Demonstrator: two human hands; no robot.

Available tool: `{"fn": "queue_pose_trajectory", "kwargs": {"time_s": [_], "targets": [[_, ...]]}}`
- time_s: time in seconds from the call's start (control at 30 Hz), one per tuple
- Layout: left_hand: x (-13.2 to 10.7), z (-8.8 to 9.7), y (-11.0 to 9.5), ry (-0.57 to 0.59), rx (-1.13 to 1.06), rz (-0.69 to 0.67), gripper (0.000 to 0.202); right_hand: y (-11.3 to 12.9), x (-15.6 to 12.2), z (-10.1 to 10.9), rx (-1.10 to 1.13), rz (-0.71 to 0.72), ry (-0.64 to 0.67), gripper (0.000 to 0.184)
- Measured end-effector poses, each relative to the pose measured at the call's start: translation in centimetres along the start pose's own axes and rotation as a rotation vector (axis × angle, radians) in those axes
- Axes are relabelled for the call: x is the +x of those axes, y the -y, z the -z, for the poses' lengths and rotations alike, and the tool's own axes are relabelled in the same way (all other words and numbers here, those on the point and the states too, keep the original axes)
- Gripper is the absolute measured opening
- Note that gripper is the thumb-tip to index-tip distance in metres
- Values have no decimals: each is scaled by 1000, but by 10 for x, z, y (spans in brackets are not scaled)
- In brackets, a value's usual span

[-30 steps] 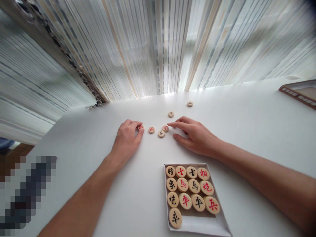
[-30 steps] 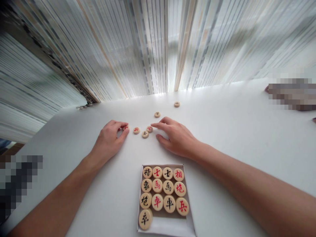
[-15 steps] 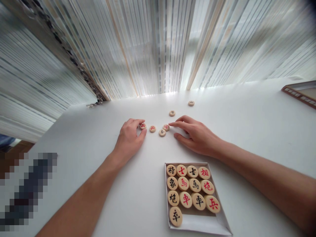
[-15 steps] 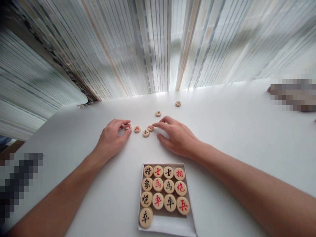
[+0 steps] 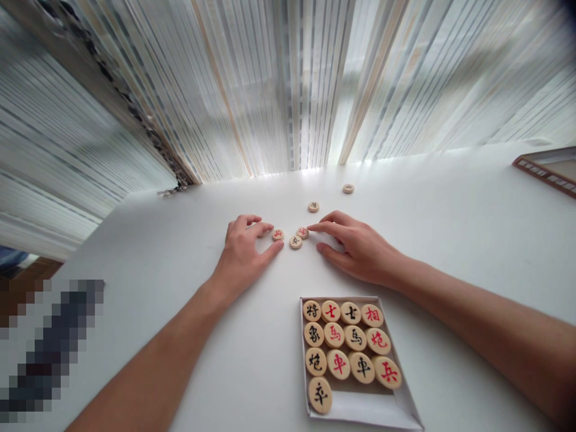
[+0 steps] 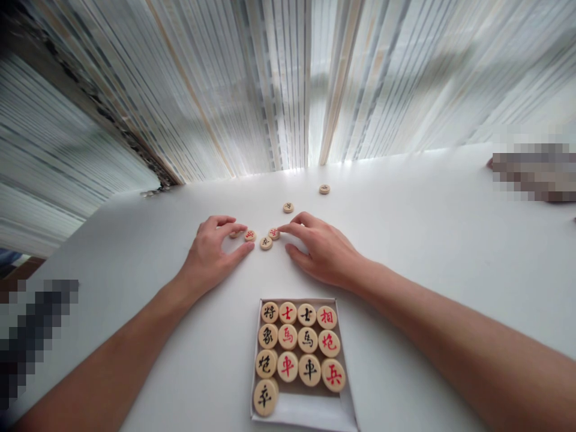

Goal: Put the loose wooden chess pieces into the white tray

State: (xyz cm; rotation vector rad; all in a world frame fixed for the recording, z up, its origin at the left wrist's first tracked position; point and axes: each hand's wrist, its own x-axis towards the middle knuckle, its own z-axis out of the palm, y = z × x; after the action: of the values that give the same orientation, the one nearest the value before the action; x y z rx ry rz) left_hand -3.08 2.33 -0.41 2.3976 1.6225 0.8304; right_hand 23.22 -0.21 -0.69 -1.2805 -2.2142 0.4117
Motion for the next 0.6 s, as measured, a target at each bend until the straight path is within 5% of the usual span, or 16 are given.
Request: {"fn": "queue_pose_trajectory", "kwargs": {"time_s": [0.2, 0.4, 0.6], "targets": [[-1, -3, -1, 12, 16, -82, 19, 0, -1, -1, 24, 13, -11, 38], [-5, 3, -16, -37, -20, -294, 20, 10, -4, -1, 200, -37, -210, 23], [-18, 5, -40, 76, -259, -459, 19, 30, -5, 1, 846, -276, -26, 33]]}}
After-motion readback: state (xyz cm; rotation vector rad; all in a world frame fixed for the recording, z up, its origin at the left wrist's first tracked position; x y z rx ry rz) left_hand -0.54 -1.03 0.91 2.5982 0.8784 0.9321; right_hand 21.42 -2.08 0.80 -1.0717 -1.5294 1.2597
